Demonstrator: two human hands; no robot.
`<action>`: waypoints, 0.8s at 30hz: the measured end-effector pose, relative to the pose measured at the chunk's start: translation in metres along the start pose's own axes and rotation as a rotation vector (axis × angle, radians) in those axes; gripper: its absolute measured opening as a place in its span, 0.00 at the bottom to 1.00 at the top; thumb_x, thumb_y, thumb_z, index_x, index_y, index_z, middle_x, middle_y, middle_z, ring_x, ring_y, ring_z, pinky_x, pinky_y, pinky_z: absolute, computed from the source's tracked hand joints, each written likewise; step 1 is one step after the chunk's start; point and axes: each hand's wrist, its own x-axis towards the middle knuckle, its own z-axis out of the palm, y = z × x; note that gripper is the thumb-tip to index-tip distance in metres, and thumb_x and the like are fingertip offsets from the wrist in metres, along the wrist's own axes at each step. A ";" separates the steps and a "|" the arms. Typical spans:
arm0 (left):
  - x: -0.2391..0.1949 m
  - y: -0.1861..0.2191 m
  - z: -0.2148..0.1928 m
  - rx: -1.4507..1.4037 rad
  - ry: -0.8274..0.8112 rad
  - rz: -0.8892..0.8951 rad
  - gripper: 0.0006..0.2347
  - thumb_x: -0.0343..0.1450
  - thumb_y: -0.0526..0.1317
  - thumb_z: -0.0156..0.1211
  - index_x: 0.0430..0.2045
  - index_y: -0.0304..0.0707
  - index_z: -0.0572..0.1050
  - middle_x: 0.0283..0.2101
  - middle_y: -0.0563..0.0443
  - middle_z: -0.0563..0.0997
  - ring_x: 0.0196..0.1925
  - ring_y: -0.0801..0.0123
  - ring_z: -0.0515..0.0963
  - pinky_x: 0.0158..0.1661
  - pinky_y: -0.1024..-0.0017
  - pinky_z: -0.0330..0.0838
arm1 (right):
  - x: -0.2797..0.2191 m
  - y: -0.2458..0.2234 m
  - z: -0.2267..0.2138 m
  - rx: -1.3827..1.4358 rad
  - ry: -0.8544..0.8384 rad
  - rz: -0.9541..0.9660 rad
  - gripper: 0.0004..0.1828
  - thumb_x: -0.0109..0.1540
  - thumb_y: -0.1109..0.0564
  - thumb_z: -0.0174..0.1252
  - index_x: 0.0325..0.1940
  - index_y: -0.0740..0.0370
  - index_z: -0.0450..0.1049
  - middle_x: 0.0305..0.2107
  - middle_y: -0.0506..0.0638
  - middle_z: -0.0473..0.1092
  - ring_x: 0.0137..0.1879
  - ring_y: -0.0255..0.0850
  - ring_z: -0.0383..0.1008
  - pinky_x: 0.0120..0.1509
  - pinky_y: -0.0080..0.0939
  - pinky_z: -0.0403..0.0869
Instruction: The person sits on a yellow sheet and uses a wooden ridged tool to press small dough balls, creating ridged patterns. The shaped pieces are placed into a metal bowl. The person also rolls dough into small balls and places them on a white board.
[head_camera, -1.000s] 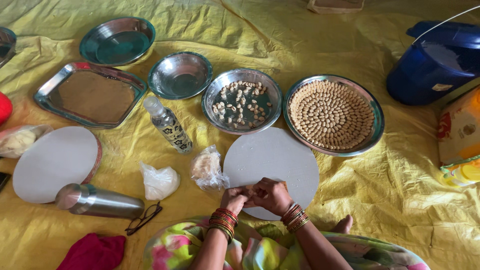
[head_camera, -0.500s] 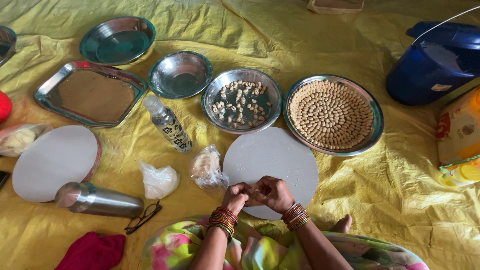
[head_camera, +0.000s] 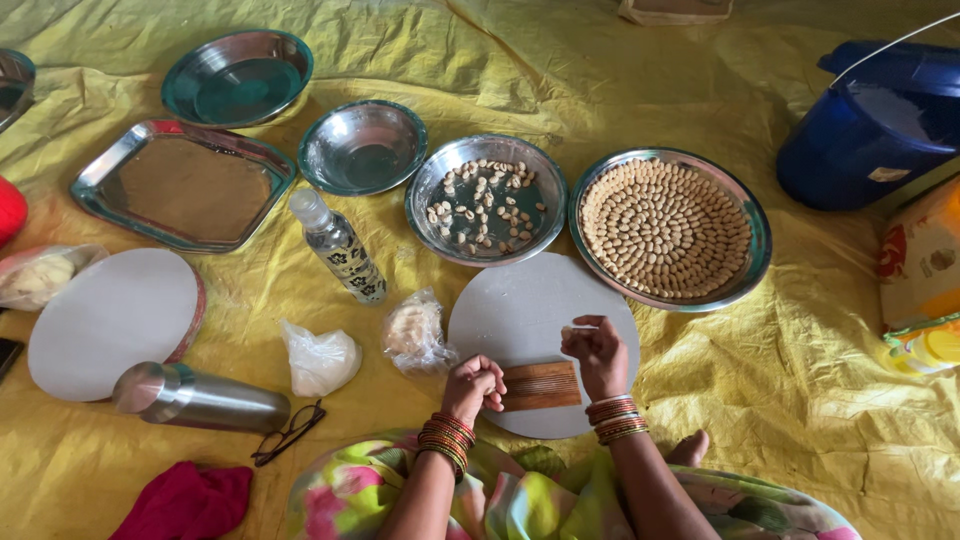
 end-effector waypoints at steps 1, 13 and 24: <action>0.001 0.000 -0.001 -0.004 0.010 0.013 0.05 0.67 0.31 0.52 0.28 0.32 0.76 0.25 0.46 0.79 0.21 0.73 0.76 0.23 0.72 0.77 | 0.001 0.004 -0.002 0.001 -0.004 0.012 0.09 0.61 0.64 0.62 0.46 0.66 0.76 0.33 0.54 0.78 0.38 0.37 0.80 0.45 0.38 0.81; 0.000 0.004 0.000 0.118 0.184 0.028 0.07 0.69 0.37 0.55 0.30 0.35 0.78 0.27 0.49 0.81 0.27 0.72 0.79 0.26 0.74 0.75 | 0.007 0.020 -0.012 0.102 -0.082 0.127 0.14 0.63 0.66 0.58 0.52 0.72 0.79 0.41 0.53 0.78 0.48 0.39 0.79 0.60 0.41 0.81; -0.025 0.042 0.016 1.029 0.570 -0.307 0.17 0.69 0.50 0.62 0.46 0.44 0.68 0.40 0.43 0.84 0.44 0.51 0.85 0.47 0.56 0.78 | 0.004 0.012 -0.011 0.002 -0.022 0.167 0.10 0.58 0.63 0.67 0.43 0.69 0.81 0.35 0.52 0.80 0.41 0.38 0.80 0.50 0.39 0.81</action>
